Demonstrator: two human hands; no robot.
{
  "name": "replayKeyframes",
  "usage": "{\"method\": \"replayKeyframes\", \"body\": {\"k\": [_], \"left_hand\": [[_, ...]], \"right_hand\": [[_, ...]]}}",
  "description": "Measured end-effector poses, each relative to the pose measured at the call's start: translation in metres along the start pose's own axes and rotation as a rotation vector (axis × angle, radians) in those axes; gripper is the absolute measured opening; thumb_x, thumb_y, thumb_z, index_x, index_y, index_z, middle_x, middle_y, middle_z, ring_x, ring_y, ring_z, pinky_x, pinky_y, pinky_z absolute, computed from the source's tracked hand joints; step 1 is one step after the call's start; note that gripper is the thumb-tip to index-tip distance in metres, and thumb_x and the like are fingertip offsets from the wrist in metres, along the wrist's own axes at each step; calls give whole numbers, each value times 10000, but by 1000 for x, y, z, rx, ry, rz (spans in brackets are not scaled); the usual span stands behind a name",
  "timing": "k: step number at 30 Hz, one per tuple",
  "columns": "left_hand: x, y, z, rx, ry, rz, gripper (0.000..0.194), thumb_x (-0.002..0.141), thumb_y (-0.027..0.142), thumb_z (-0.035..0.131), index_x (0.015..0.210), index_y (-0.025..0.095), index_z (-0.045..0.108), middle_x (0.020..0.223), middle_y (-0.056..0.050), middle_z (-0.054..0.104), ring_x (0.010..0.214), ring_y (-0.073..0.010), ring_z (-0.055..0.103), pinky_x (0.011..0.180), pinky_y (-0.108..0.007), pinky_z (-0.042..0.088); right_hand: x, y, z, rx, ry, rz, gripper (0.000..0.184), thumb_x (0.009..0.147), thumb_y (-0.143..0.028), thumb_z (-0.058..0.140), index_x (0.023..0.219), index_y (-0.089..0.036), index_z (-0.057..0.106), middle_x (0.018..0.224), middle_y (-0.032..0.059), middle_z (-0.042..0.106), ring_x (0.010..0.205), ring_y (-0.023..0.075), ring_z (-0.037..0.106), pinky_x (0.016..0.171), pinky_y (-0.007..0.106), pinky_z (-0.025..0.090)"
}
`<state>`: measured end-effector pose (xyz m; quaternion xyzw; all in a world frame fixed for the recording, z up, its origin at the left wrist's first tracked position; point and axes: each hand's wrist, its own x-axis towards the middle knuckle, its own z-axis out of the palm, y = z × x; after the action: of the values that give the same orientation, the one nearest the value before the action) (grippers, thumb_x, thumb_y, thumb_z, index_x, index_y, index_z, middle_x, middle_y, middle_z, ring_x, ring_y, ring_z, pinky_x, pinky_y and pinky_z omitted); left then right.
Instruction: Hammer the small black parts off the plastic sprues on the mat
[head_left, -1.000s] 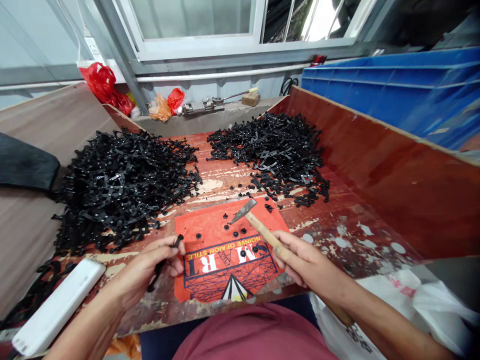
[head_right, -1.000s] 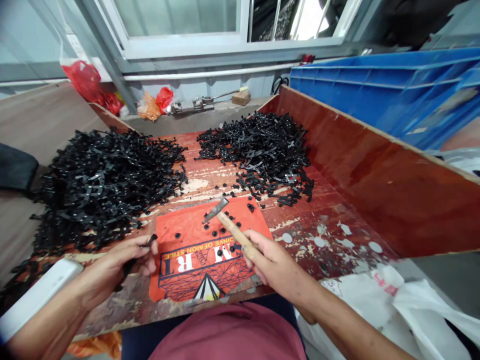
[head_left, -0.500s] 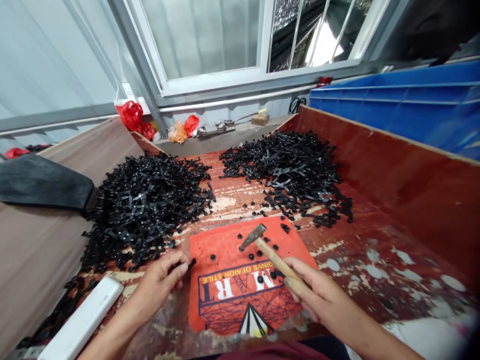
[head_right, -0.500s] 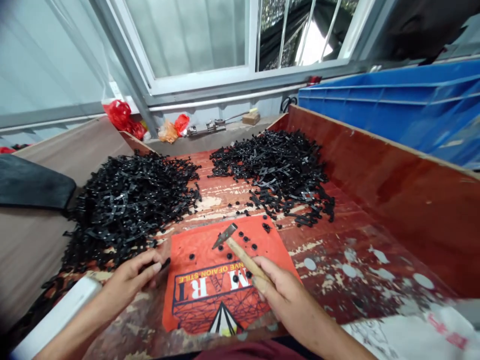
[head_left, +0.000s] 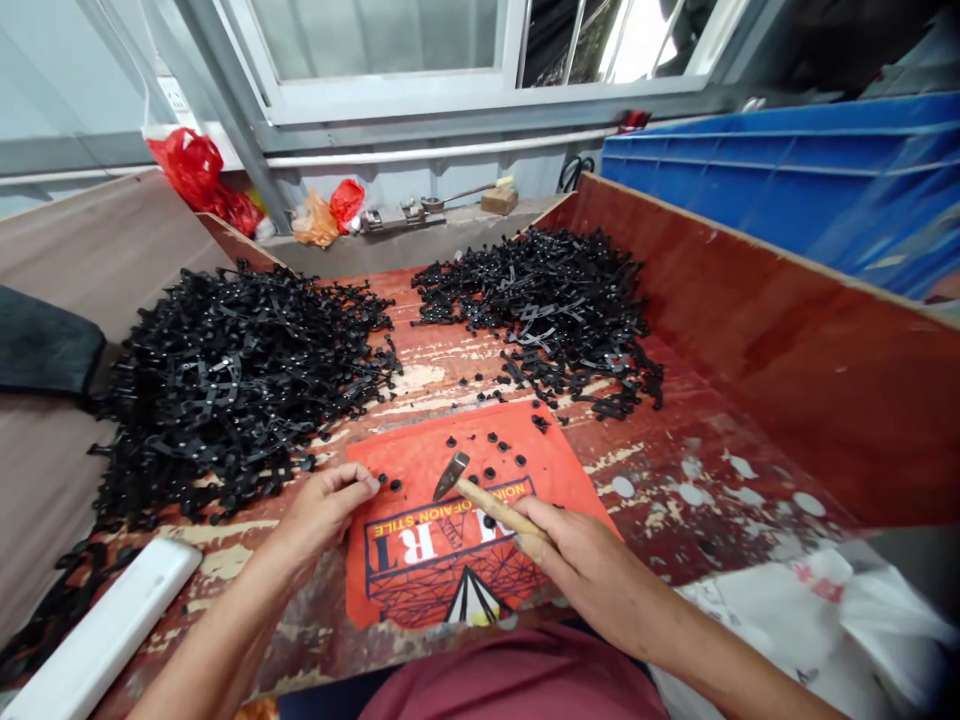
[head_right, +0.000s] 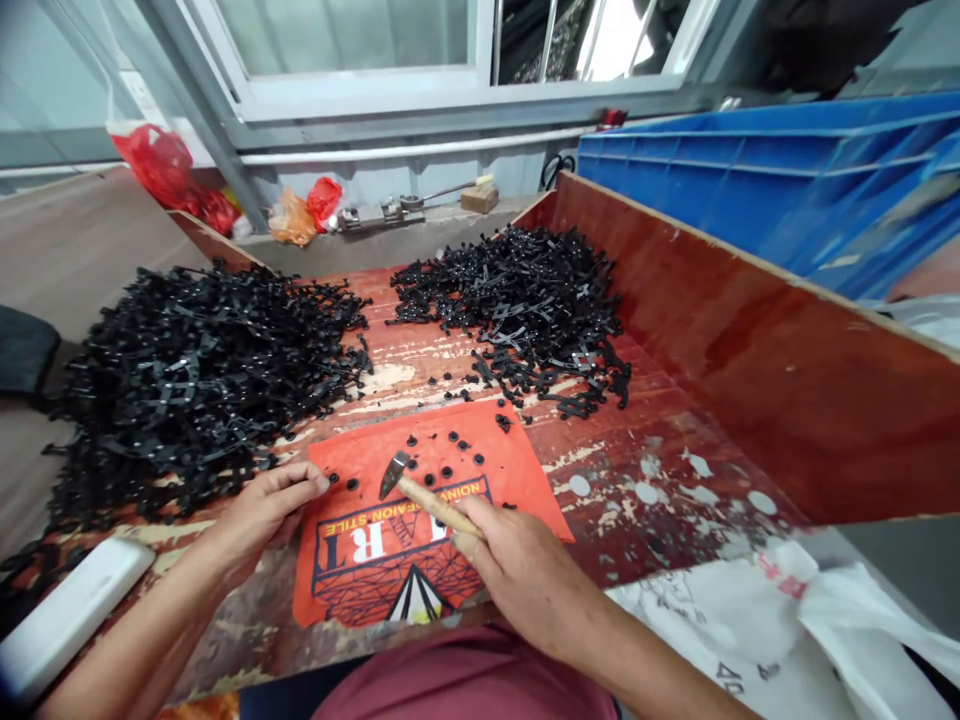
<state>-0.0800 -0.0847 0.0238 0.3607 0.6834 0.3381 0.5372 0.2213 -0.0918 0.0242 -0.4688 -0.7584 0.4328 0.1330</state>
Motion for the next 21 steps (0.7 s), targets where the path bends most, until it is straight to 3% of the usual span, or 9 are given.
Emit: {"method": "replayKeyframes", "body": {"k": [5, 10, 16, 21], "left_hand": [[10, -1, 3, 15, -35, 10, 334, 612, 465, 728, 572, 192, 541, 478, 76, 382, 422, -68, 255, 456, -230, 165], [25, -19, -2, 119, -44, 108, 288, 624, 422, 699, 554, 171, 576, 556, 28, 507, 533, -110, 393, 536, -235, 261], [35, -28, -7, 188, -30, 125, 256, 645, 408, 667, 585, 163, 626, 567, 15, 546, 543, -124, 412, 550, -243, 267], [31, -22, -3, 198, -46, 106, 249, 620, 398, 665, 555, 171, 587, 532, 31, 491, 521, -112, 367, 534, -240, 245]], "right_hand": [[2, 4, 1, -87, -13, 3, 294, 1060, -372, 330, 999, -245, 589, 861, 31, 635, 769, 197, 601, 654, 267, 389], [4, 0, 0, 8, -13, 29, 335, 1055, -397, 340, 1008, -230, 626, 833, 27, 652, 757, 202, 605, 677, 281, 412], [7, -3, -6, 98, 39, 6, 339, 1057, -413, 342, 1128, -242, 626, 946, 25, 667, 855, 196, 610, 740, 282, 420], [14, -12, -12, 0, -58, 16, 225, 1025, -346, 418, 1106, -258, 608, 807, -6, 634, 686, 168, 574, 640, 258, 391]]}}
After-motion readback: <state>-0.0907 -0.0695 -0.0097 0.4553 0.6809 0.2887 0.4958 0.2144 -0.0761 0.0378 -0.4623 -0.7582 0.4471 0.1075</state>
